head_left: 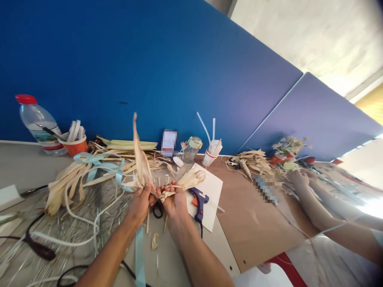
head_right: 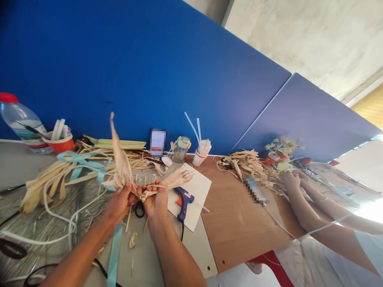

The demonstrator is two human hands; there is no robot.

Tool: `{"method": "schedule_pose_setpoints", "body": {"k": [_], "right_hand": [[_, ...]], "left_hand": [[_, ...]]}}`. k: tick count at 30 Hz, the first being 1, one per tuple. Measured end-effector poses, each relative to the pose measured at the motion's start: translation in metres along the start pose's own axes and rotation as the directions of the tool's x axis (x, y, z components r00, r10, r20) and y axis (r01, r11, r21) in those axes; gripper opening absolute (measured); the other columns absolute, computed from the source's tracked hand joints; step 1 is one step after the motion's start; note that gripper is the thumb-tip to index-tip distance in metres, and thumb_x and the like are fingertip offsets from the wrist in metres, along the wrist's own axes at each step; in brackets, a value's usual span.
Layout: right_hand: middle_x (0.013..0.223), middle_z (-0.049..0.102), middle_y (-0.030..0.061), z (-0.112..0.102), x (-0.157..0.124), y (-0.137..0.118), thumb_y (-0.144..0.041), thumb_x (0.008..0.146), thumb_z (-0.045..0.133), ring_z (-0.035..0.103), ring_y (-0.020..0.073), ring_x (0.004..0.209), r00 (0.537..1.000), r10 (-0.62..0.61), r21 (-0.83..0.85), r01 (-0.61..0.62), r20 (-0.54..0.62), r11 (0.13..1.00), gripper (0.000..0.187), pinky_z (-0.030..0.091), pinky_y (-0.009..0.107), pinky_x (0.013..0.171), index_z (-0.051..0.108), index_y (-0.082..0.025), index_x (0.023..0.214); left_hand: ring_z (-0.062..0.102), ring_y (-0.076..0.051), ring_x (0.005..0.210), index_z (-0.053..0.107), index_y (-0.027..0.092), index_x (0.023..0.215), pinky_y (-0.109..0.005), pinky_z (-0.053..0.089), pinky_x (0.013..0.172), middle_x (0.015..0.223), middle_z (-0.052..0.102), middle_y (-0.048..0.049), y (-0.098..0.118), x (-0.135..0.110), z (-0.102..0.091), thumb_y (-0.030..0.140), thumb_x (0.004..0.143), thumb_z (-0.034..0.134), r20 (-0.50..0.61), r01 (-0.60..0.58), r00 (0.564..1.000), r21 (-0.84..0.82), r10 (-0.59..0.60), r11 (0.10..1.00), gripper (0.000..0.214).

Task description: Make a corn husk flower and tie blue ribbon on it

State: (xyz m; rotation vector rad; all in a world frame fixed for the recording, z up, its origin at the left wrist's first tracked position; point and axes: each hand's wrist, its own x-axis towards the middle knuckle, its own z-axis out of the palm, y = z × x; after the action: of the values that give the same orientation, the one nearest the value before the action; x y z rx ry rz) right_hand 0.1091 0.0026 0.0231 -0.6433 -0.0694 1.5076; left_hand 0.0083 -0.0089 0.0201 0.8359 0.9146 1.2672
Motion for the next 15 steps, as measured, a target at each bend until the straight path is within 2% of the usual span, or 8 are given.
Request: {"method": "schedule_pose_setpoints", "body": {"k": [4,7,10,13,15], "right_hand": [[0.042,0.031,-0.0098,-0.003,0.001,-0.004,-0.014,0.082,0.046,0.037,0.0081,0.038,0.99,0.138,-0.055,-0.138,-0.012,0.989,0.018,0.04,0.019,0.045,0.046,-0.019,0.065],[0.041,0.029,-0.0098,-0.004,0.002,-0.007,-0.018,0.085,0.045,0.034,0.0071,0.036,0.967,0.255,-0.071,-0.254,0.001,0.965,0.022,0.036,0.017,0.041,0.045,-0.018,0.063],[0.04,0.028,-0.0093,-0.004,0.003,-0.011,-0.024,0.088,0.042,0.03,0.0069,0.034,0.937,0.349,-0.084,-0.348,-0.001,0.934,0.028,0.032,0.016,0.037,0.044,-0.018,0.061],[0.039,0.029,-0.0088,-0.001,0.003,-0.016,-0.027,0.092,0.033,0.026,0.0074,0.032,0.933,0.36,-0.119,-0.359,-0.009,0.926,0.032,0.029,0.017,0.034,0.044,-0.018,0.063],[0.039,0.03,-0.0088,0.0,0.002,-0.019,-0.027,0.092,0.032,0.024,0.0079,0.032,0.954,0.3,-0.153,-0.296,0.008,0.943,0.031,0.028,0.017,0.033,0.045,-0.019,0.065]], "left_hand": [[0.026,-0.01,0.04,0.053,0.02,0.048,-0.026,0.021,0.044,0.041,0.038,0.0025,0.005,-0.003,0.002,0.062,0.072,0.055,0.098,-0.016,0.995,0.113,0.005,0.993,0.049],[0.031,-0.011,0.041,0.051,0.019,0.045,-0.025,0.021,0.044,0.042,0.041,0.0009,0.006,-0.004,0.001,0.063,0.072,0.054,0.121,-0.018,0.993,0.234,-0.011,0.972,0.051],[0.029,-0.01,0.039,0.048,0.02,0.045,-0.025,0.02,0.043,0.041,0.037,0.0024,0.005,-0.005,0.001,0.063,0.074,0.052,0.164,-0.007,0.986,0.258,-0.037,0.966,0.052],[0.028,-0.009,0.038,0.046,0.02,0.047,-0.024,0.02,0.042,0.041,0.035,0.0036,0.001,-0.006,0.002,0.062,0.075,0.051,0.205,0.028,0.976,0.222,-0.074,0.975,0.051],[0.027,-0.009,0.039,0.046,0.019,0.049,-0.024,0.019,0.042,0.042,0.035,0.0042,-0.002,-0.006,0.005,0.061,0.075,0.052,0.205,0.053,0.974,0.211,-0.097,0.976,0.049]]}}
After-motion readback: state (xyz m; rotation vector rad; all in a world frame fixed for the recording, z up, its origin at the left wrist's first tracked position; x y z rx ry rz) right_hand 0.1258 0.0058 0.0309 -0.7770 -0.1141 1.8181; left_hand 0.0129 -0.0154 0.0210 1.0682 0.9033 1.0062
